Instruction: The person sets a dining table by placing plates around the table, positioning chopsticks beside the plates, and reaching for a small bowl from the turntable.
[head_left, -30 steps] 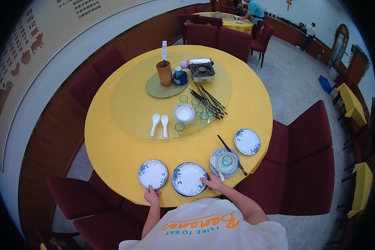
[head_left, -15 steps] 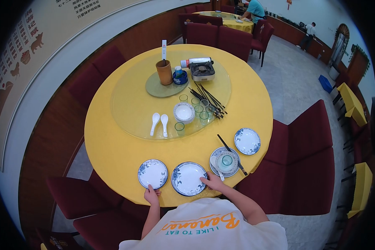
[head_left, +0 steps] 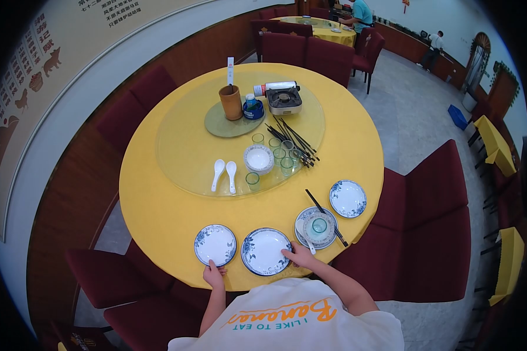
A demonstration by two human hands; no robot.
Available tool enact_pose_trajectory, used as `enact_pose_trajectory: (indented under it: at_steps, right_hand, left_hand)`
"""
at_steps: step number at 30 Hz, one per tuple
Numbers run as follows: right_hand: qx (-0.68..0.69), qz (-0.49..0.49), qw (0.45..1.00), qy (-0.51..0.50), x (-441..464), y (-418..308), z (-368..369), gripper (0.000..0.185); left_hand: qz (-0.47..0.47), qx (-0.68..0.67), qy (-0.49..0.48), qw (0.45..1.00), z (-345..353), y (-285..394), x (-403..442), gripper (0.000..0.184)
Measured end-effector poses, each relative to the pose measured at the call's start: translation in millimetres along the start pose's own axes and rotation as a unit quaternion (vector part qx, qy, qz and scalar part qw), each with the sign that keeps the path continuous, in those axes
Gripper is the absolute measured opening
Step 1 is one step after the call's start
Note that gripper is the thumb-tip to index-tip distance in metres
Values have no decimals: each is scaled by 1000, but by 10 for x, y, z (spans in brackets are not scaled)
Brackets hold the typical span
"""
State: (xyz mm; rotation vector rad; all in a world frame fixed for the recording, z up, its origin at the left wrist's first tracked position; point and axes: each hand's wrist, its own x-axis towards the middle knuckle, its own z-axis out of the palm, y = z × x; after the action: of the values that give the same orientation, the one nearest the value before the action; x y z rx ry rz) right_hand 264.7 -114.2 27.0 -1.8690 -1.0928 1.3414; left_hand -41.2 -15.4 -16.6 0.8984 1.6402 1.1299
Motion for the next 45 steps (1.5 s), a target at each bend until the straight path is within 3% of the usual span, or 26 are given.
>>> enact_pose_trajectory:
  at_steps: [7, 10, 13, 28, 31, 45]
  right_hand:
    - [-1, -1, 1000, 1, -10, -5, -1, 58]
    - [5, -10, 1000, 8, -18, -12, 1, 50]
    - [-3, -5, 1000, 4, -11, -1, 3, 59]
    - [7, -2, 1000, 2, -20, -17, -4, 58]
    - [9, -8, 1000, 6, -37, -47, -8, 50]
    - [-5, 2, 1000, 2, -19, -22, -2, 59]
  left_hand:
    - [3, -7, -9, 1000, -14, -26, 10, 39]
    - [-2, -6, -7, 1000, -10, -22, 13, 39]
    - [-2, 0, 2, 1000, -7, -27, 16, 40]
    - [-2, 4, -7, 1000, -7, -25, 11, 39]
    - [-5, 1, -6, 1000, -8, -31, 17, 39]
    - [5, -10, -11, 1000, -13, -42, 21, 40]
